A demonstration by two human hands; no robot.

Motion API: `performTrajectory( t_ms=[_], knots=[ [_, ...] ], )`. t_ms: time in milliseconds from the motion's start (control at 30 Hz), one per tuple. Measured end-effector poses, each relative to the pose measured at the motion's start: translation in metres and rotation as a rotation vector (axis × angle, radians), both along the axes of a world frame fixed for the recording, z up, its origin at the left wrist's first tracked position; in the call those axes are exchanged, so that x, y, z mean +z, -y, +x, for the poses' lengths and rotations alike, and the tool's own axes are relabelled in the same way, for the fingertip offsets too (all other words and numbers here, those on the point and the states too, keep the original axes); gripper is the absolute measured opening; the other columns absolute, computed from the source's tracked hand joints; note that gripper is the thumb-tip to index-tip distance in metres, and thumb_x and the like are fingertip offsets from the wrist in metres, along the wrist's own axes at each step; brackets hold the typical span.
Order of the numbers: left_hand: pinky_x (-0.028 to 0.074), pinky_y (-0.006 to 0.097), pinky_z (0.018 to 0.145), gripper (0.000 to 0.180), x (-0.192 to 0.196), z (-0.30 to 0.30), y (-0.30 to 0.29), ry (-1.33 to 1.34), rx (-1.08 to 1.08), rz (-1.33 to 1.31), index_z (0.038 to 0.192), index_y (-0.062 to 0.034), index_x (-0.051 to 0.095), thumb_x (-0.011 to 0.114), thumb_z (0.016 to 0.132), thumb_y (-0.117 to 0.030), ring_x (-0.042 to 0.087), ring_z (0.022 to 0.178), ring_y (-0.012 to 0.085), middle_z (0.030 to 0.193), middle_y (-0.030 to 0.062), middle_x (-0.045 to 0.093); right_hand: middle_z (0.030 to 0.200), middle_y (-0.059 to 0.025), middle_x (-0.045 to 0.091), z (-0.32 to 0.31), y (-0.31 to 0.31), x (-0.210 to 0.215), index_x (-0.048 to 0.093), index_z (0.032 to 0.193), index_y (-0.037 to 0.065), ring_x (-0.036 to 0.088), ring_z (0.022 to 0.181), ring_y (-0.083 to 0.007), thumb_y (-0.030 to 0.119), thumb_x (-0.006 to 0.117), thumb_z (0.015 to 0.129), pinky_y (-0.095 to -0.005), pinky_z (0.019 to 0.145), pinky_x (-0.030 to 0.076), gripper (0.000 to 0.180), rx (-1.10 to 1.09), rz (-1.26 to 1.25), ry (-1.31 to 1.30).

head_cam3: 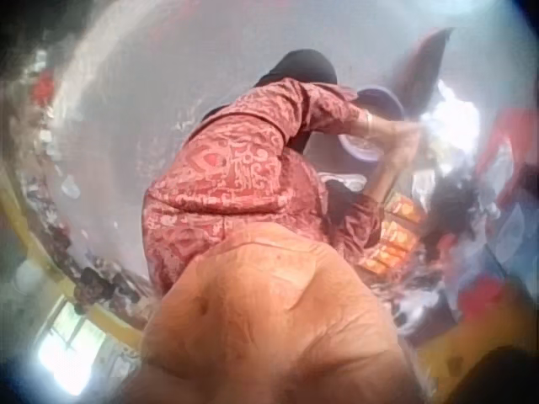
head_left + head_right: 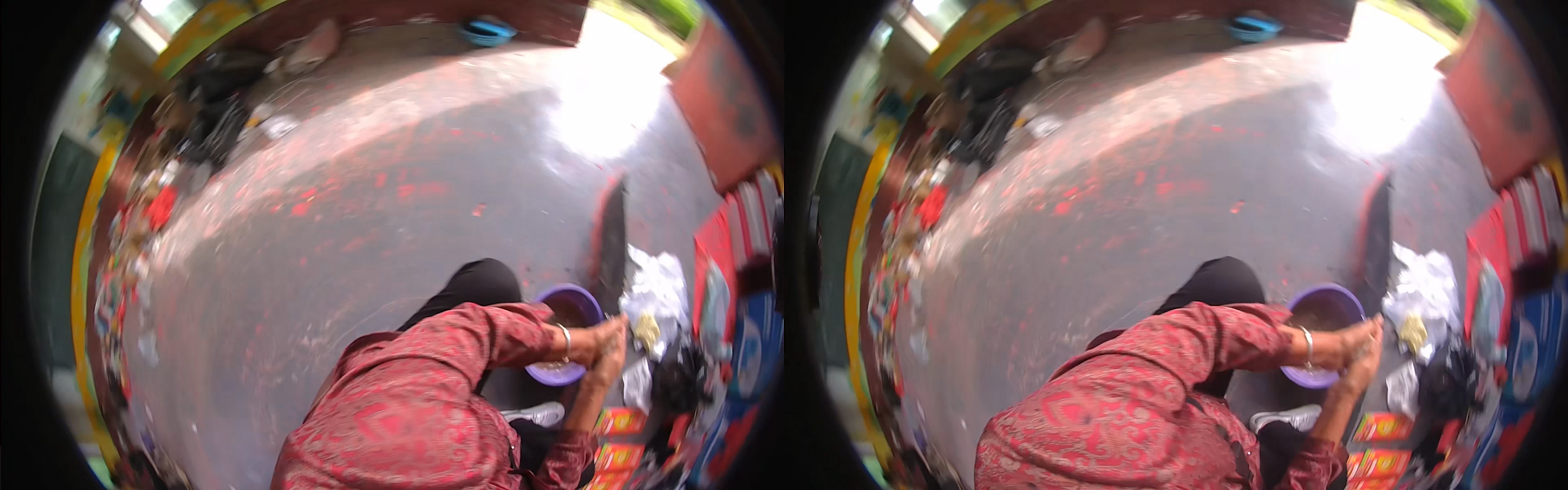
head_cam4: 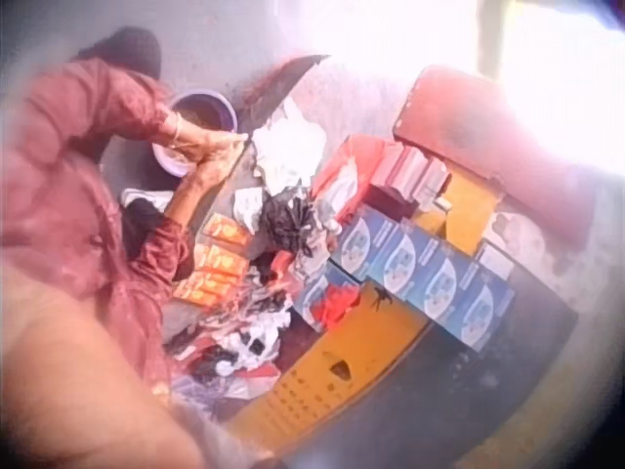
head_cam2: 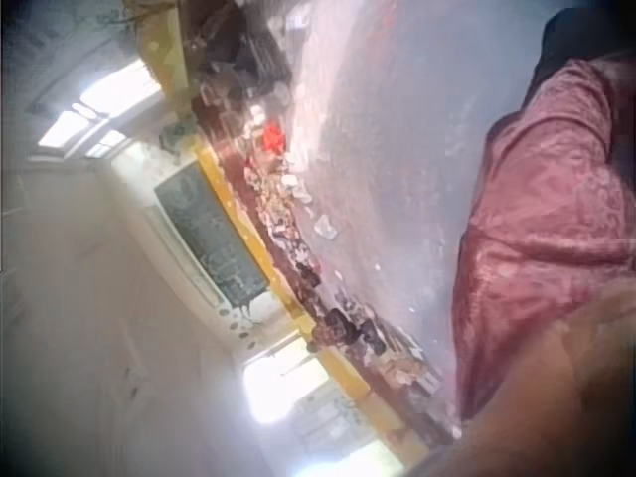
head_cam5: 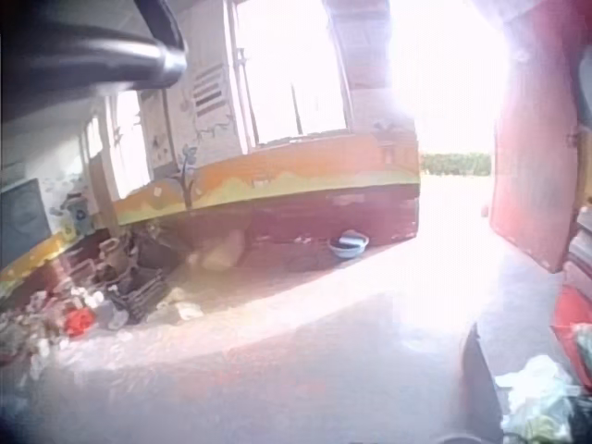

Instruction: The person wipes the surface of several orange boxes with a white cloth, then places them into a cardboard box. The person also washes the cloth in a purple bowl of water and wrings it out before continuing to wipe more boxes.

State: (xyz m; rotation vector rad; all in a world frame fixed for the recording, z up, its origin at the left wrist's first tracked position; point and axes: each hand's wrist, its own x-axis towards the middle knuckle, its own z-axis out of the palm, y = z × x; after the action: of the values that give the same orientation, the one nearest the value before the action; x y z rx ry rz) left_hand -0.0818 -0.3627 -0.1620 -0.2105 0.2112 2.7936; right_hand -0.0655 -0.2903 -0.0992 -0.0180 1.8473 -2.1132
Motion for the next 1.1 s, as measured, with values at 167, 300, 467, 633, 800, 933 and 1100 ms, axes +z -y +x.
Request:
performTrajectory(
  t_ms=[167,300,467,633,800,933,1100],
  knots=[
    [0.045,0.03,0.068,0.038,0.008,-0.003,0.028,0.013,-0.016,0.094,0.091,-0.0109,0.054,0.041,0.089,-0.047,0.052,0.075,0.0142,0.079,0.0015,0.054,0.14,-0.013,0.031,0.029,0.009,-0.012,0.036,0.133,0.002,0.018,0.134,-0.0247,0.022,0.041,0.093,-0.0358,0.109,0.009,0.045,0.091,0.462,-0.583],
    [0.045,0.033,0.079,0.04,0.035,0.006,0.002,0.195,-0.088,-0.322,0.101,-0.0102,0.051,0.035,0.092,-0.045,0.053,0.087,0.0179,0.094,0.0047,0.054,0.14,-0.0147,0.031,0.003,0.001,-0.003,0.036,0.133,0.005,0.02,0.133,-0.026,0.031,0.044,0.091,-0.0364,0.108,0.013,0.051,0.055,0.334,-0.406],
    [0.04,0.044,0.09,0.044,0.058,0.028,-0.01,0.01,-0.245,-0.277,0.121,-0.0119,0.043,0.027,0.095,-0.044,0.049,0.105,0.0252,0.116,0.0089,0.05,0.136,-0.0184,0.037,-0.029,-0.013,0.004,0.035,0.133,0.003,0.03,0.129,-0.0249,0.023,0.043,0.091,-0.0312,0.104,0.024,0.047,-0.087,0.262,-0.141],
    [0.033,0.051,0.097,0.055,0.09,0.03,-0.005,0.024,-0.298,-0.37,0.133,-0.0178,0.033,0.031,0.091,-0.052,0.042,0.117,0.0292,0.129,0.0086,0.042,0.122,-0.0209,0.05,-0.05,-0.027,-0.055,0.059,0.103,-0.007,0.044,0.117,-0.0314,0.022,0.053,0.077,-0.0372,0.106,0.026,0.039,-0.098,0.733,-0.638],
    [0.035,0.066,0.085,0.068,0.064,0.007,0.024,0.171,-0.178,-0.208,0.123,-0.0139,0.041,0.038,0.081,-0.066,0.045,0.11,0.0403,0.119,0.0149,0.048,0.138,-0.0191,0.032,0.005,-0.003,-0.009,0.038,0.13,0.0,0.025,0.131,-0.0296,0.031,0.04,0.092,-0.0354,0.108,0.016,0.049,-0.004,0.452,-0.542],
    [0.03,0.072,0.084,0.063,0.058,0.019,0.016,0.129,-0.129,-0.251,0.125,-0.0218,0.035,0.036,0.081,-0.067,0.042,0.112,0.0436,0.128,0.0165,0.041,0.138,-0.0189,0.032,0.015,0.011,0.011,0.033,0.134,0.002,0.024,0.132,-0.0292,0.037,0.039,0.092,-0.0387,0.108,0.014,0.055,0.006,0.443,-0.674],
    [0.032,0.059,0.093,0.052,0.067,0.032,-0.002,0.04,-0.213,-0.299,0.134,-0.0227,0.031,0.029,0.09,-0.051,0.041,0.117,0.0339,0.132,0.0116,0.039,0.139,-0.0182,0.03,-0.009,0.001,0.009,0.034,0.134,0.007,0.025,0.131,-0.0296,0.035,0.04,0.091,-0.0433,0.107,0.015,0.053,-0.073,0.501,-0.584]
  ],
)
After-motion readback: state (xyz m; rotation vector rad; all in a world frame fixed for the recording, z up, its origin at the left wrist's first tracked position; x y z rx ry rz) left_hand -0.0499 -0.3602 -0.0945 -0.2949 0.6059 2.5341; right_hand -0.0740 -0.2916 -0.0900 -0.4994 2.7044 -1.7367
